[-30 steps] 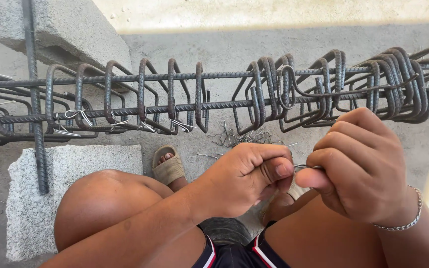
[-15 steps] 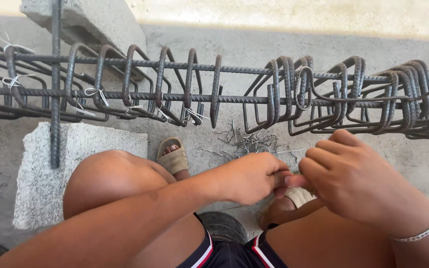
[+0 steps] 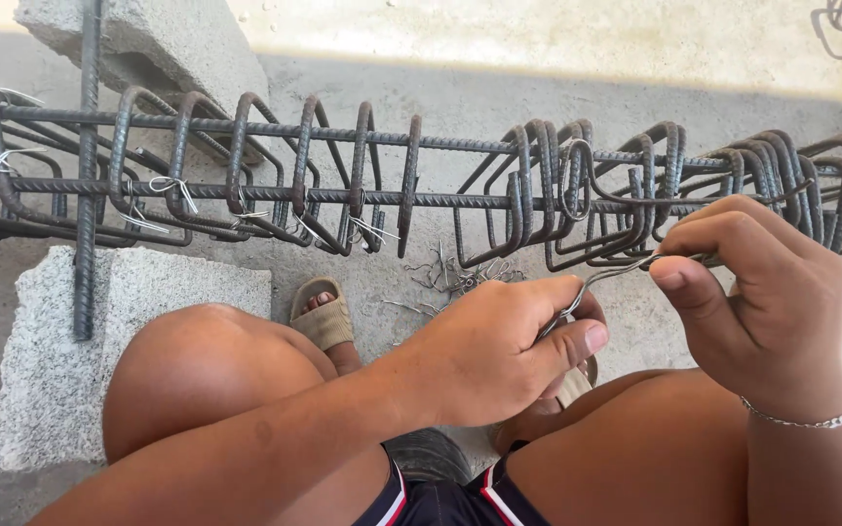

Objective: Tying steel rebar intersections using wire ties and a manual twisting tool

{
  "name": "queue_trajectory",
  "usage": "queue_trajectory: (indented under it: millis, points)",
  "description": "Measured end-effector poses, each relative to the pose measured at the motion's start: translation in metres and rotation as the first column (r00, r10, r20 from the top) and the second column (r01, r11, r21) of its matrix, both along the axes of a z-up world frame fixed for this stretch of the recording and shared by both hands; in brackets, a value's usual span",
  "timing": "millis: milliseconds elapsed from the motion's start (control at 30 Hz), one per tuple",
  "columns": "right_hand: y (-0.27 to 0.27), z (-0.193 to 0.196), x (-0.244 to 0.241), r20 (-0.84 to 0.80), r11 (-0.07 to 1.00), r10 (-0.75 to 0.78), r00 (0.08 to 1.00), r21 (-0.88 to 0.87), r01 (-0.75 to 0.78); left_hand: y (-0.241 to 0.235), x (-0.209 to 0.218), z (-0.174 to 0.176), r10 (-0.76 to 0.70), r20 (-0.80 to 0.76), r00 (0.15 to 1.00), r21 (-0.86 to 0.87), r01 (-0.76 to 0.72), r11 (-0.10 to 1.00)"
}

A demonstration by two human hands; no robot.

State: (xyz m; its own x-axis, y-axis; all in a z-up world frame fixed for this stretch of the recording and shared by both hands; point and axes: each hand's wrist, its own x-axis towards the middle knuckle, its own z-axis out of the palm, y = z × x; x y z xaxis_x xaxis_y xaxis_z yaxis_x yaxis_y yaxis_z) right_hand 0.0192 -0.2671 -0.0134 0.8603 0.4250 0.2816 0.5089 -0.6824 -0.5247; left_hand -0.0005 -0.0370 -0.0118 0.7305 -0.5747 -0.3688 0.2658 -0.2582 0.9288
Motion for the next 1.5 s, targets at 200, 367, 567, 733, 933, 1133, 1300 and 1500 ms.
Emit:
queue_trajectory:
  millis: [200, 367, 567, 733, 933, 1133, 1300, 1500]
  points:
    - [0.009, -0.003, 0.001, -0.143, 0.984, -0.016, 0.990, 0.174, 0.041, -0.002, -0.009, -0.004, 0.050, 0.151, 0.987, -0.076, -0.039, 0.996]
    - [0.007, -0.021, -0.004, -0.435, 0.800, 0.051, 0.899, 0.556, 0.224, -0.003, -0.010, -0.004, 0.086, 0.186, 0.979, -0.099, -0.069, 0.993]
    - [0.007, -0.027, -0.002, -0.477, 0.716, 0.079, 0.875, 0.638, 0.283, -0.002, -0.007, -0.005, 0.084, 0.197, 0.977, -0.067, -0.072, 0.995]
    - [0.009, -0.026, -0.001, -0.501, 0.722, 0.117, 0.857, 0.636, 0.273, 0.000, -0.001, -0.001, 0.008, 0.184, 0.983, 0.031, -0.014, 0.999]
    - [0.007, -0.025, -0.002, -0.475, 0.779, 0.156, 0.866, 0.598, 0.187, 0.007, 0.003, 0.010, -0.153, -0.060, 0.986, -0.048, 0.150, 0.987]
    - [-0.002, -0.025, -0.006, -0.331, 0.843, 0.106, 0.938, 0.530, 0.092, 0.007, 0.000, 0.001, -0.210, -0.213, 0.954, -0.341, 0.129, 0.931]
    - [0.005, -0.015, -0.008, -0.086, 0.967, 0.071, 0.994, 0.250, -0.048, 0.007, -0.001, 0.010, -0.141, 0.027, 0.990, -0.059, 0.142, 0.988]
    - [0.011, -0.013, -0.010, -0.257, 0.938, 0.118, 0.959, 0.346, -0.022, -0.003, -0.012, -0.010, -0.059, 0.348, 0.936, -0.021, 0.071, 0.997]
